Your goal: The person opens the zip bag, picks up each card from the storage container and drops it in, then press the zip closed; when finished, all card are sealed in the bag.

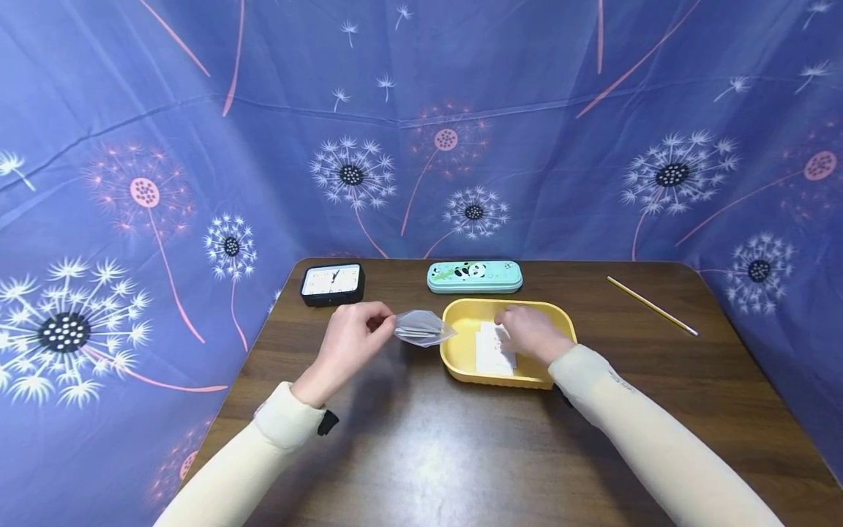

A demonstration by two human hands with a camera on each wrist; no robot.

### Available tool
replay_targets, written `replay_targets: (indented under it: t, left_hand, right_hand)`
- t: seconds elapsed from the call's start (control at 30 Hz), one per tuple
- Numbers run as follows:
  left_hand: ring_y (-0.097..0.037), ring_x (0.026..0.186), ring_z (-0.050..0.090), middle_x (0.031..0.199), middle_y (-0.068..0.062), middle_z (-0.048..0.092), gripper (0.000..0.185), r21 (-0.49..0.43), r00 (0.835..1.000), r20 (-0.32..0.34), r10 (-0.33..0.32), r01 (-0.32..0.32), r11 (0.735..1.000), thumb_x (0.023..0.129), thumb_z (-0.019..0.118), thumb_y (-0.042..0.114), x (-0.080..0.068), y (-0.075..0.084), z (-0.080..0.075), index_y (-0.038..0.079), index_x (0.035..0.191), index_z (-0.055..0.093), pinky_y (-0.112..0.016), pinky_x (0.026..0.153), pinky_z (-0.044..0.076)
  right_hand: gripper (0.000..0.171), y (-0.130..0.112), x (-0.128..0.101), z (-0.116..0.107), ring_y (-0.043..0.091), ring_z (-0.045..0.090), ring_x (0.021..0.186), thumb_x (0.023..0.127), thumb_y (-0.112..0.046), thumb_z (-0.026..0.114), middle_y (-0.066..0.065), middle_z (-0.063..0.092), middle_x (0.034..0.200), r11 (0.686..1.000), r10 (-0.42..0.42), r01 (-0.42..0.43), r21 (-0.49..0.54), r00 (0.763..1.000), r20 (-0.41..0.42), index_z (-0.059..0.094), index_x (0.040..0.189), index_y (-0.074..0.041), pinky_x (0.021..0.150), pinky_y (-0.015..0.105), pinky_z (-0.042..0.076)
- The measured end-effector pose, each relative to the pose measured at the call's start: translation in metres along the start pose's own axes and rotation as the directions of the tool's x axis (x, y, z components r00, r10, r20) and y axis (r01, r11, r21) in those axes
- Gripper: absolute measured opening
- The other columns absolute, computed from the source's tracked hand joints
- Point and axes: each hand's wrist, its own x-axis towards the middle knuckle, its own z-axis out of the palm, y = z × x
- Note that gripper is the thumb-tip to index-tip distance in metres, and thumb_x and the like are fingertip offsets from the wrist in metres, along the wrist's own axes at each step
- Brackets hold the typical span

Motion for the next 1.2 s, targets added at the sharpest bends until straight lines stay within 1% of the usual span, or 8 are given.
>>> replay_targets:
  t: [0.07, 0.23, 0.37, 0.5, 0.7, 0.87, 1.0, 1.2]
  left_hand:
    - [-0.005, 0.055, 0.052, 0.065, 0.013, 0.06, 0.015, 0.002, 1.0, -0.002, 0.001, -0.001, 1.0, 0.091, 0.069, 0.01, 0.0, 0.0, 0.0, 0.018, 0.081, 0.076, -0.029, 0.057, 0.045]
    - [-0.005, 0.055, 0.051, 0.065, 0.013, 0.059, 0.015, 0.003, 1.0, -0.003, 0.005, -0.005, 1.0, 0.091, 0.069, 0.01, 0.0, -0.002, 0.001, 0.018, 0.08, 0.076, -0.028, 0.057, 0.045]
    - [-0.005, 0.054, 0.051, 0.064, 0.014, 0.059, 0.015, 0.001, 1.0, -0.002, 0.004, -0.004, 1.0, 0.09, 0.069, 0.009, 0.0, -0.002, 0.002, 0.018, 0.08, 0.076, -0.029, 0.057, 0.045]
    - [-0.005, 0.054, 0.051, 0.064, 0.014, 0.059, 0.016, 0.005, 1.0, 0.003, 0.003, -0.003, 1.0, 0.09, 0.068, 0.008, -0.001, -0.003, 0.003, 0.018, 0.079, 0.076, -0.029, 0.057, 0.045]
    - [-0.004, 0.055, 0.051, 0.065, 0.013, 0.059, 0.015, 0.001, 1.0, 0.008, 0.002, -0.002, 1.0, 0.09, 0.069, 0.009, -0.001, -0.004, 0.004, 0.018, 0.08, 0.076, -0.028, 0.057, 0.045]
    - [-0.004, 0.054, 0.051, 0.065, 0.013, 0.059, 0.014, -0.001, 1.0, 0.01, -0.001, 0.001, 1.0, 0.09, 0.07, 0.009, -0.001, -0.004, 0.004, 0.018, 0.081, 0.076, -0.028, 0.057, 0.045]
    - [-0.004, 0.054, 0.051, 0.065, 0.014, 0.059, 0.014, -0.001, 1.0, 0.008, -0.004, 0.004, 1.0, 0.09, 0.069, 0.009, -0.001, -0.004, 0.003, 0.018, 0.081, 0.076, -0.028, 0.057, 0.045]
    - [-0.004, 0.054, 0.051, 0.064, 0.013, 0.059, 0.016, 0.004, 1.0, 0.004, -0.001, 0.001, 1.0, 0.09, 0.069, 0.008, -0.001, -0.004, 0.003, 0.018, 0.08, 0.076, -0.028, 0.057, 0.045]
  right_hand:
    - [0.048, 0.003, 0.001, 0.005, 0.031, 0.068, 0.089, 0.079, -0.019, 0.091, 0.017, 0.067, 0.109, 1.0, 0.021, -0.021, -0.001, 0.999, 0.025, 0.07, 0.118, 0.0, 0.078, 0.049, 0.056]
    - [0.061, 0.004, 0.0, 0.013, 0.045, 0.064, 0.111, 0.078, -0.022, 0.092, 0.029, 0.061, 0.127, 0.999, 0.046, -0.046, 0.007, 0.998, 0.042, 0.066, 0.127, 0.003, 0.093, 0.057, 0.052]
    - [0.068, 0.002, -0.001, 0.014, 0.049, 0.06, 0.119, 0.079, -0.022, 0.092, 0.033, 0.057, 0.132, 0.998, 0.057, -0.058, 0.021, 0.997, 0.053, 0.061, 0.133, 0.007, 0.099, 0.059, 0.048]
    - [0.069, 0.002, -0.001, 0.015, 0.048, 0.06, 0.118, 0.08, -0.023, 0.091, 0.033, 0.057, 0.131, 0.998, 0.063, -0.065, 0.022, 0.996, 0.061, 0.06, 0.132, 0.009, 0.1, 0.058, 0.048]
    - [0.066, 0.003, -0.002, 0.018, 0.046, 0.061, 0.116, 0.079, -0.025, 0.092, 0.031, 0.058, 0.129, 0.997, 0.077, -0.077, 0.011, 0.995, 0.059, 0.064, 0.129, 0.008, 0.098, 0.058, 0.049]
    - [0.064, 0.003, -0.003, 0.018, 0.045, 0.061, 0.114, 0.079, -0.024, 0.092, 0.031, 0.059, 0.127, 0.998, 0.065, -0.066, 0.013, 0.996, 0.053, 0.064, 0.127, 0.008, 0.098, 0.057, 0.049]
    - [0.062, 0.003, -0.004, 0.017, 0.042, 0.062, 0.108, 0.078, -0.025, 0.093, 0.03, 0.06, 0.123, 0.998, 0.063, -0.065, 0.02, 0.996, 0.062, 0.066, 0.123, 0.009, 0.094, 0.056, 0.05]
    - [0.062, 0.001, -0.005, 0.015, 0.035, 0.061, 0.097, 0.078, -0.028, 0.093, 0.024, 0.06, 0.115, 0.996, 0.079, -0.081, 0.022, 0.994, 0.073, 0.067, 0.121, 0.008, 0.086, 0.052, 0.052]
